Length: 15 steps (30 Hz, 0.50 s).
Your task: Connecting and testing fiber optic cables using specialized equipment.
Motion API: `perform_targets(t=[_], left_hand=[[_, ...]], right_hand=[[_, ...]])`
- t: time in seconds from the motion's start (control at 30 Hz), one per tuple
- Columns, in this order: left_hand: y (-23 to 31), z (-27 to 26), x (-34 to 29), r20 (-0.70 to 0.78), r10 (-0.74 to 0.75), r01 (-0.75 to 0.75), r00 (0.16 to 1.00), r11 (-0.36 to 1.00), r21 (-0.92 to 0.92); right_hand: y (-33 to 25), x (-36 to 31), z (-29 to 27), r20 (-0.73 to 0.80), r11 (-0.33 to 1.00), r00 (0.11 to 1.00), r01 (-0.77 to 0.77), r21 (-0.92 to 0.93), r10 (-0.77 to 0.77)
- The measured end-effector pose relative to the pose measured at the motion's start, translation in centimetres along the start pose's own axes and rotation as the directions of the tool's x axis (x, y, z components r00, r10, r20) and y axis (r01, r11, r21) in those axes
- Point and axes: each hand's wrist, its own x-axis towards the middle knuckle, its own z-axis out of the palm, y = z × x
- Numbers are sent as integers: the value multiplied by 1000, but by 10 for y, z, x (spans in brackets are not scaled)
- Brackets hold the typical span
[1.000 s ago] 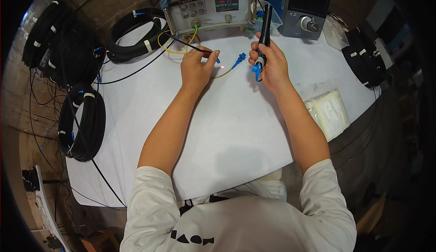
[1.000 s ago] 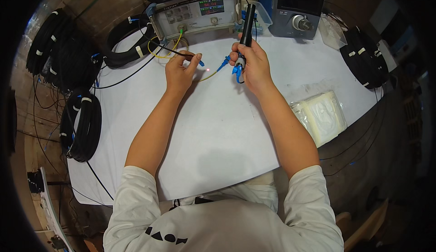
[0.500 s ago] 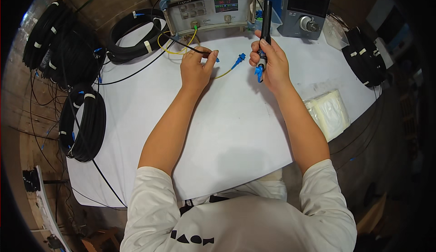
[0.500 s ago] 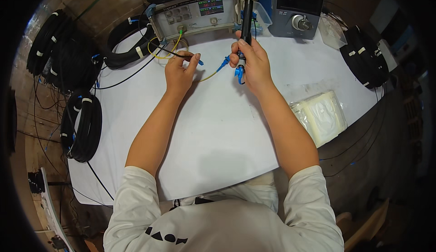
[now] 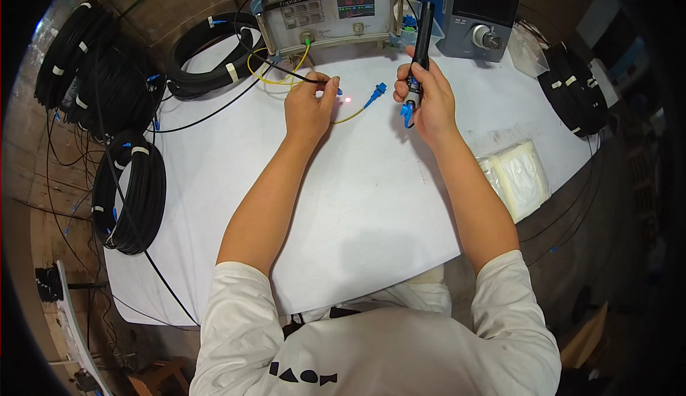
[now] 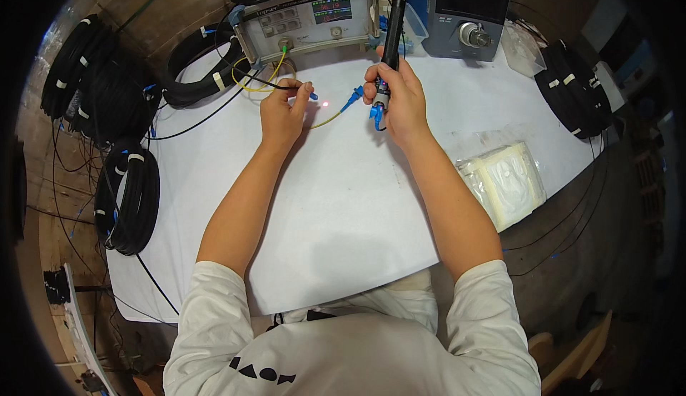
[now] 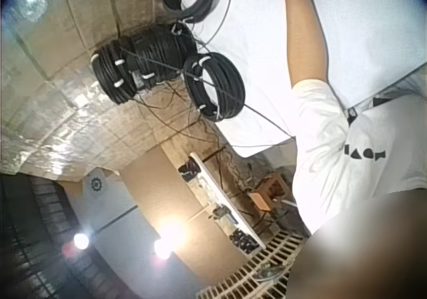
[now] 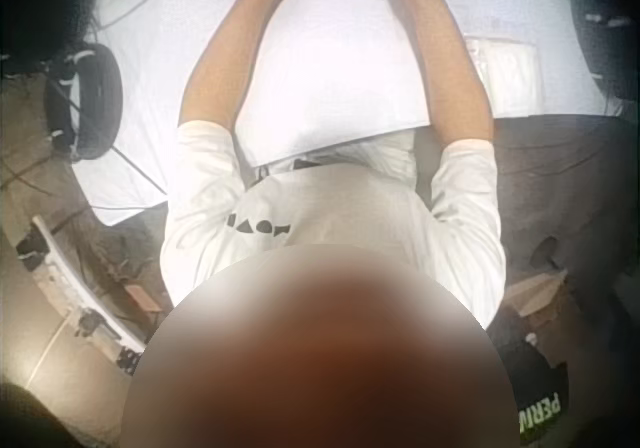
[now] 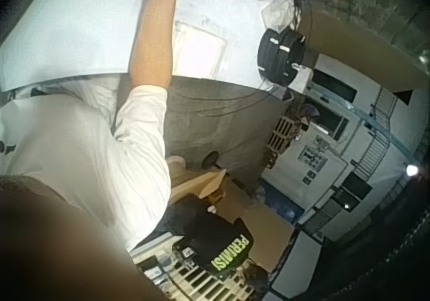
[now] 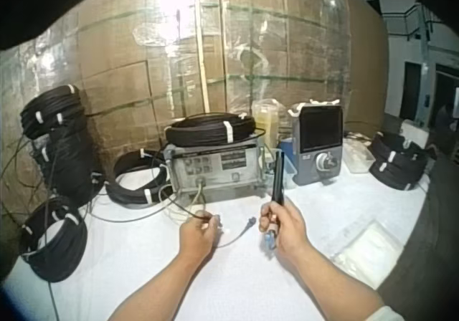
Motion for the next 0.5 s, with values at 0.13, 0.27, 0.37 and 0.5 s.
perform_targets(t=[0.13,0.27,0.37,0.5], left_hand=[[0,2,0,15,-27,28,1000,998,-59],[0,0,1,5,-21,21,1000,999,-50],[6,0,0,14,-71,73,997,989,-126],[5,-1,0,-17,-14,12,1000,989,-145]], right_hand=[[0,0,-1,-11,1000,1000,1,-16,-1],[1,1,-2,-14,1000,1000,-13,-8,13],[1,1,-3,-16,1000,1000,-17,-13,17],[0,0,-2,-31,999,999,-22,-25,21]])
